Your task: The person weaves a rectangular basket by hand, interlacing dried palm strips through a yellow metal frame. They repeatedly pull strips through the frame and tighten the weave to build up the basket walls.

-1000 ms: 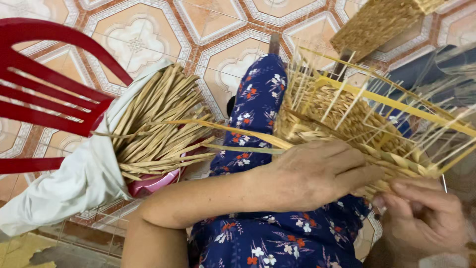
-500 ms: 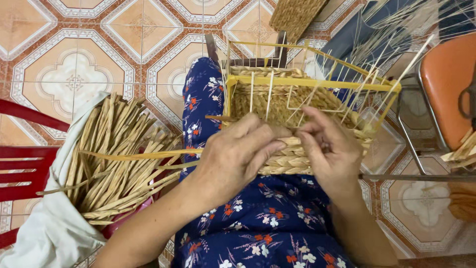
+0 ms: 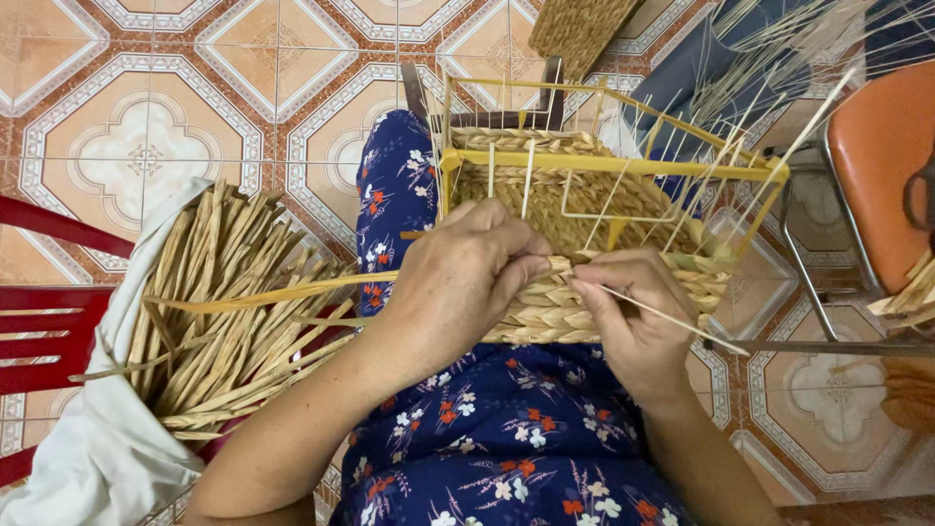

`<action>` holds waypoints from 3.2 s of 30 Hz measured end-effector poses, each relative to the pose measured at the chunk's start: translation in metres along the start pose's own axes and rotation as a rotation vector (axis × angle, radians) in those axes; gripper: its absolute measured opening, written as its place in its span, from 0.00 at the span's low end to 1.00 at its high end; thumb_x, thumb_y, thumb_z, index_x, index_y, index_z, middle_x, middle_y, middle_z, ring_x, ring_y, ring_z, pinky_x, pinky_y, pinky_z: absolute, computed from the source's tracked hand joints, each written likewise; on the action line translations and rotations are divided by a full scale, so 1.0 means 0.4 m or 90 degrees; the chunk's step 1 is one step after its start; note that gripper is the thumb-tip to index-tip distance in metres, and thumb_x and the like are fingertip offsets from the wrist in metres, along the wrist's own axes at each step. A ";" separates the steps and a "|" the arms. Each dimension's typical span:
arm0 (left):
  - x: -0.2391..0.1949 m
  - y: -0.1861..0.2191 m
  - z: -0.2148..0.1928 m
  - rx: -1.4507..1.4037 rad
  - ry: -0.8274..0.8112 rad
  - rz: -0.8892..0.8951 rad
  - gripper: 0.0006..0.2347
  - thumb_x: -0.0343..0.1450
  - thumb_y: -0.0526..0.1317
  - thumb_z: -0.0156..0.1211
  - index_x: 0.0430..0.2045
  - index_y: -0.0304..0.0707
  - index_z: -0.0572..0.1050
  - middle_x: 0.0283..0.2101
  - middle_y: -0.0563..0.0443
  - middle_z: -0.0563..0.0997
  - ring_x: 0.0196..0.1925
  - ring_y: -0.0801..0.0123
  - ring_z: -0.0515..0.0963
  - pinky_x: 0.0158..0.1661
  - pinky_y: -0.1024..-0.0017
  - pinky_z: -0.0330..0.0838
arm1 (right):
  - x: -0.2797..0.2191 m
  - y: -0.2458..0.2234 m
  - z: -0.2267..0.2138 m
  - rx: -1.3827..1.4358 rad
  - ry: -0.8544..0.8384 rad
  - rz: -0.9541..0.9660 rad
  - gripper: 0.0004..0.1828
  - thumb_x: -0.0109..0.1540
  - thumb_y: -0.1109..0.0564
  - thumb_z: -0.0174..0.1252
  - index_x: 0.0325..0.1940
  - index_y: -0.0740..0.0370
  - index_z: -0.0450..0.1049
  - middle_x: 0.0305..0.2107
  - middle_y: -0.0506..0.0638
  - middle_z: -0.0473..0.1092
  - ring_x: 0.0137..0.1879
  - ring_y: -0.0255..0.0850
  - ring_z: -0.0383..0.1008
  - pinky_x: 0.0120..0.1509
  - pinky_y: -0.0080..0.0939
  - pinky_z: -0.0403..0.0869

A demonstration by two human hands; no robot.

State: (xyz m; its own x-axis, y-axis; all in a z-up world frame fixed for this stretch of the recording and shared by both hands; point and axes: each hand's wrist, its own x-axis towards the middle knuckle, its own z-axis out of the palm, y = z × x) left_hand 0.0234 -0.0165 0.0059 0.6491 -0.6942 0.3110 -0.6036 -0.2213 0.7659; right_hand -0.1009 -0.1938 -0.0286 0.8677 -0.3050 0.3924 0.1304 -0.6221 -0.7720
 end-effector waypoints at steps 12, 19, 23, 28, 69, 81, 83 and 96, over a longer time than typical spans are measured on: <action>-0.016 -0.012 0.052 0.157 0.060 0.056 0.05 0.66 0.36 0.69 0.31 0.35 0.80 0.33 0.46 0.74 0.39 0.55 0.74 0.37 0.62 0.73 | 0.019 -0.045 -0.022 -0.128 -0.091 -0.160 0.08 0.58 0.65 0.69 0.38 0.64 0.77 0.35 0.53 0.76 0.38 0.38 0.77 0.40 0.36 0.75; -0.033 0.023 -0.010 0.149 0.100 0.127 0.10 0.67 0.36 0.69 0.41 0.37 0.81 0.37 0.49 0.73 0.41 0.58 0.71 0.40 0.63 0.70 | 0.105 -0.046 0.014 -0.107 -0.173 0.157 0.03 0.67 0.62 0.60 0.45 0.62 0.74 0.20 0.47 0.73 0.23 0.32 0.72 0.24 0.34 0.68; -0.067 0.042 -0.041 0.284 0.016 0.196 0.27 0.59 0.41 0.65 0.51 0.22 0.75 0.37 0.45 0.73 0.41 0.58 0.72 0.38 0.65 0.69 | 0.109 -0.041 0.022 -0.110 -0.144 0.084 0.03 0.67 0.63 0.59 0.45 0.64 0.73 0.21 0.46 0.73 0.25 0.27 0.70 0.27 0.31 0.67; -0.060 0.028 -0.044 0.335 -0.054 0.162 0.18 0.69 0.38 0.60 0.52 0.25 0.75 0.35 0.48 0.73 0.40 0.61 0.74 0.37 0.65 0.69 | 0.102 -0.062 0.006 0.003 -0.093 0.111 0.07 0.68 0.61 0.59 0.49 0.64 0.71 0.29 0.48 0.74 0.28 0.26 0.70 0.28 0.29 0.69; -0.117 -0.038 -0.067 0.122 0.175 -0.110 0.15 0.72 0.33 0.66 0.52 0.34 0.71 0.40 0.45 0.80 0.39 0.56 0.82 0.39 0.61 0.76 | 0.096 -0.062 0.068 -0.063 -0.147 -0.062 0.07 0.67 0.66 0.58 0.49 0.63 0.71 0.38 0.51 0.79 0.36 0.32 0.78 0.37 0.33 0.76; -0.105 -0.012 -0.035 0.268 0.034 0.058 0.12 0.64 0.30 0.60 0.39 0.32 0.68 0.38 0.42 0.69 0.41 0.52 0.73 0.38 0.60 0.72 | 0.117 -0.090 0.019 -0.058 -0.118 -0.010 0.09 0.67 0.66 0.62 0.52 0.62 0.75 0.38 0.48 0.79 0.39 0.31 0.79 0.40 0.31 0.78; -0.102 -0.023 -0.042 0.248 0.021 0.046 0.10 0.66 0.31 0.58 0.39 0.31 0.68 0.36 0.43 0.69 0.40 0.53 0.74 0.33 0.62 0.72 | 0.117 -0.108 0.020 -0.097 -0.166 -0.109 0.14 0.62 0.63 0.65 0.52 0.64 0.77 0.39 0.51 0.78 0.39 0.35 0.78 0.41 0.34 0.76; -0.099 0.050 -0.106 0.266 0.152 0.076 0.08 0.72 0.42 0.64 0.37 0.38 0.77 0.32 0.48 0.77 0.33 0.57 0.78 0.32 0.62 0.73 | 0.124 -0.049 0.093 -0.121 -0.188 -0.101 0.10 0.64 0.64 0.62 0.48 0.65 0.71 0.32 0.51 0.73 0.32 0.35 0.75 0.35 0.36 0.75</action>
State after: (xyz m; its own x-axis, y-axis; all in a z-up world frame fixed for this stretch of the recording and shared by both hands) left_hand 0.0054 0.0357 0.0330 0.6224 -0.5656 0.5410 -0.7826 -0.4389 0.4416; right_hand -0.0426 -0.1698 -0.0128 0.9484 0.0094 0.3168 0.2070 -0.7755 -0.5965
